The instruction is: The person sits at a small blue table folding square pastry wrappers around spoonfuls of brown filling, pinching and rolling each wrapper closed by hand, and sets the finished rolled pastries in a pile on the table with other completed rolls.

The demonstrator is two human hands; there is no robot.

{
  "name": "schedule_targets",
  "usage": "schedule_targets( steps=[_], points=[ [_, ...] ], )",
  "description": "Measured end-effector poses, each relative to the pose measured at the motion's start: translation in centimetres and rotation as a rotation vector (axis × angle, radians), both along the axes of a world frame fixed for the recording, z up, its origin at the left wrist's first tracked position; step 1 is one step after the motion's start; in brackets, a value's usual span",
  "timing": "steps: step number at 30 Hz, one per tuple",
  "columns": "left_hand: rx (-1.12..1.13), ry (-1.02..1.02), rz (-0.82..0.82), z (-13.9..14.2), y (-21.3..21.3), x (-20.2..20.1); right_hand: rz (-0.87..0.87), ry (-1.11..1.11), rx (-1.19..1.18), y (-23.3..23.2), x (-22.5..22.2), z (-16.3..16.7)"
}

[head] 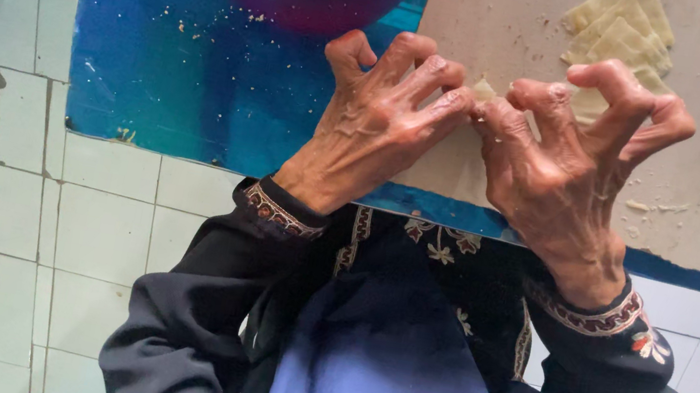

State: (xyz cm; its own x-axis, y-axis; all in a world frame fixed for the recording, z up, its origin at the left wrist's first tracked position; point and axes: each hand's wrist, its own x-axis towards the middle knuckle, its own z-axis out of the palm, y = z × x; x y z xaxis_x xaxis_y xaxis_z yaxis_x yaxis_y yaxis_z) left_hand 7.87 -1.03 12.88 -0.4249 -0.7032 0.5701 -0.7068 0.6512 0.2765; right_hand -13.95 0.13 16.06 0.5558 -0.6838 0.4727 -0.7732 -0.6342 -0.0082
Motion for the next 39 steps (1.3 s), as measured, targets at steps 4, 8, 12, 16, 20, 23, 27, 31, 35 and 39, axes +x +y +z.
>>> schedule_targets(
  steps=[4, 8, 12, 16, 20, 23, 27, 31, 35, 39],
  points=[
    [-0.01, -0.005, 0.015, 0.0, -0.1, -0.1, -0.042, 0.034, 0.012, -0.1, 0.1, -0.5],
    [0.009, -0.038, 0.052, 0.2, -0.3, -0.1, -0.076, 0.043, 0.024, 0.4, 0.4, -0.3],
    [0.027, -0.04, 0.098, 0.0, -0.2, 0.0, -0.079, 0.13, -0.051, 1.2, 0.8, 0.1],
    [0.046, 0.018, 0.177, -0.5, -0.1, 0.2, -0.055, 0.223, -0.056, 0.1, 0.5, 0.1],
    [0.109, 0.088, 0.187, -0.9, -0.1, 0.6, -0.047, 0.365, -0.093, -2.0, 0.3, -0.3],
    [0.091, 0.019, 0.181, -0.9, -0.1, 0.7, -0.027, 0.389, -0.081, -3.2, 0.3, -0.5],
    [0.104, -0.037, 0.139, -0.7, -0.2, 0.7, -0.043, 0.385, 0.043, -4.8, -0.2, -0.3],
    [0.123, -0.137, 0.165, -0.3, -0.1, 0.8, -0.094, 0.225, 0.112, -4.0, -1.9, 0.2],
    [0.163, 0.047, 0.119, 0.0, -0.3, 0.4, -0.182, 0.043, 0.152, -0.9, -4.8, 0.8],
    [0.156, 0.031, 0.124, 0.0, -0.9, 0.0, -0.28, -0.158, 0.237, 1.6, -7.9, 0.6]
  ],
)
